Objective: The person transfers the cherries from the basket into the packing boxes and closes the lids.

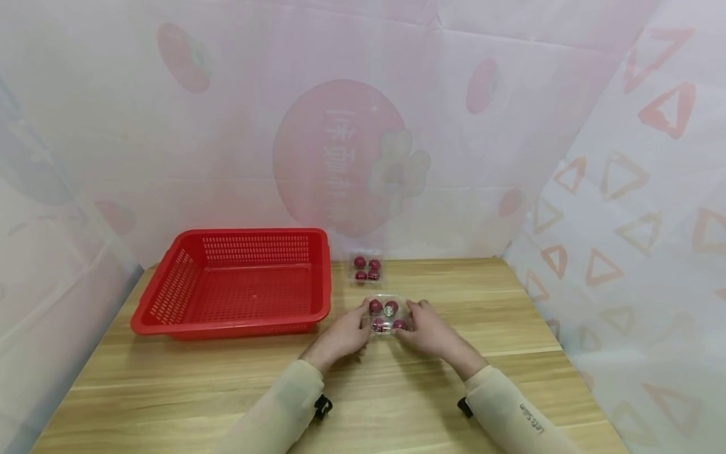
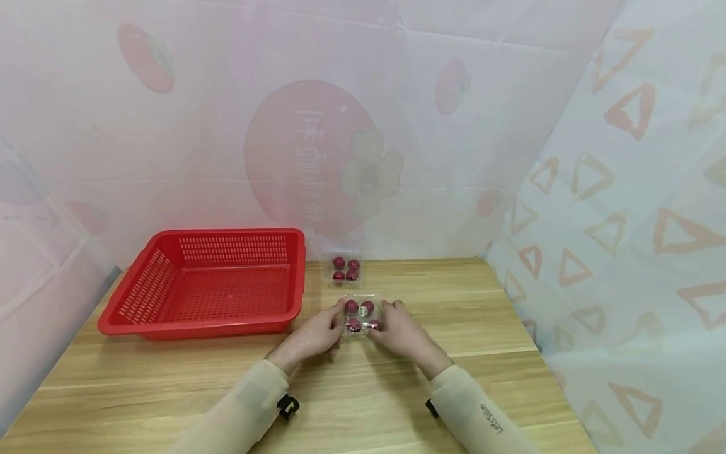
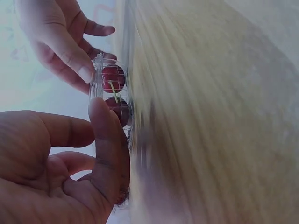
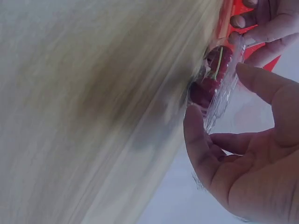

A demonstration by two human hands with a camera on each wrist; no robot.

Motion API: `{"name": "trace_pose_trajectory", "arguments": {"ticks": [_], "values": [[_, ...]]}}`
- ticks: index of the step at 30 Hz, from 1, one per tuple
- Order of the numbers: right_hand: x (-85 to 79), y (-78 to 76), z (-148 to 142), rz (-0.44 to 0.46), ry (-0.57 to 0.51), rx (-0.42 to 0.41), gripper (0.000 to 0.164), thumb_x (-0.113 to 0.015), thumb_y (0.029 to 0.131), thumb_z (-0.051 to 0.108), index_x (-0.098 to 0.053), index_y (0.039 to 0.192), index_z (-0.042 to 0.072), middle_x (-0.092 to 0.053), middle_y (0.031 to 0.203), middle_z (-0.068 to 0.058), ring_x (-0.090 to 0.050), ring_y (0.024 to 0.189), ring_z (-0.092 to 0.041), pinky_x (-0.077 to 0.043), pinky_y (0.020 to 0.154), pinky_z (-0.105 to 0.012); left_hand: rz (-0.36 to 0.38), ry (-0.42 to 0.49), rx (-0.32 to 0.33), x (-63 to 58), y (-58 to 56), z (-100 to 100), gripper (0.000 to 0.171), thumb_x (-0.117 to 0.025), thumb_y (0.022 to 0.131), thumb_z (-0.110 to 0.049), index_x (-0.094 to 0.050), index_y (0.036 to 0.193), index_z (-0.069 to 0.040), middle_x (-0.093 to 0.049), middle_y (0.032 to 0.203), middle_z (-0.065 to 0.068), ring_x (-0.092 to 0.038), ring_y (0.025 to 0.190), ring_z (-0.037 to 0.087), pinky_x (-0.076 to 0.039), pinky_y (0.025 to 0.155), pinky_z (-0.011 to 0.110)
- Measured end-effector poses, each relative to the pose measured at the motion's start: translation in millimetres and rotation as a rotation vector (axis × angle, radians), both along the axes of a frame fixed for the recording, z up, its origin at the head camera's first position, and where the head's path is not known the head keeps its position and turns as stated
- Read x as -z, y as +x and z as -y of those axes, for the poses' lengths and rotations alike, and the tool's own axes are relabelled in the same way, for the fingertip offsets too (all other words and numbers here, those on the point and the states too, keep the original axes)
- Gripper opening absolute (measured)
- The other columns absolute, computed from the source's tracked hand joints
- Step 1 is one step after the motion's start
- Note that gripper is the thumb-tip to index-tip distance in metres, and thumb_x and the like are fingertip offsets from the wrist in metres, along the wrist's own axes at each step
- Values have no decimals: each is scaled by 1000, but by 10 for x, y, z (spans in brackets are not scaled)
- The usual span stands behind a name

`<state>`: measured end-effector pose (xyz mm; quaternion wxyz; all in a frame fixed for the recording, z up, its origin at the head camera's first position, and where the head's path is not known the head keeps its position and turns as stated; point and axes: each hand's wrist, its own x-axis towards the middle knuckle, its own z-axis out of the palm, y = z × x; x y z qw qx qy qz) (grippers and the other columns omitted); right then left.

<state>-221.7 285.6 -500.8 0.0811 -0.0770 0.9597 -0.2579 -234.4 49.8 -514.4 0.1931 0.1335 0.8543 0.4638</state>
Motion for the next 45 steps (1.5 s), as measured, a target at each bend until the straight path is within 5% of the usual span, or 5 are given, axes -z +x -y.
{"name": "trace_pose_trajectory", "arguments": {"ticks": [15,23,35,42,45], "values": [[-5,27,132,-67,167,16,90,-93,101,45,-59,161,-13,-75,135,-30,-74,101,-28,-72,98,-55,44,13,47,-5,27,48,81,-58,117,-11,-17,187,-4,-72,80,12,-75,64,26,-52,56,29],[-19,22,178,-63,201,10,90,-93,102,47,-60,161,-12,-75,132,-25,-68,91,-21,-69,79,-43,65,87,23,-10,58,85,81,-61,117,-7,-21,186,-3,-69,85,8,-75,66,23,-68,64,41],[38,-53,299,-271,224,-115,70,-92,104,37,-69,161,5,-65,168,-26,-70,148,-50,-59,126,-66,0,14,-8,-6,25,83,74,-54,120,-8,-20,186,-1,-71,89,16,-76,67,26,-59,60,34],[83,-149,390,-286,226,-120,69,-90,105,38,-67,162,6,-65,168,-24,-70,148,-49,-64,119,-67,-181,-142,-37,-37,56,143,67,-59,118,-12,-37,177,10,-65,159,37,-69,124,35,-61,110,56],[91,-174,427,-279,232,-114,69,-89,107,39,-66,164,6,-65,169,-23,-69,149,-49,-63,120,-68,-177,-141,-40,-46,112,164,68,-60,119,-16,-37,177,10,-61,162,39,-67,140,43,-58,122,65]]}}
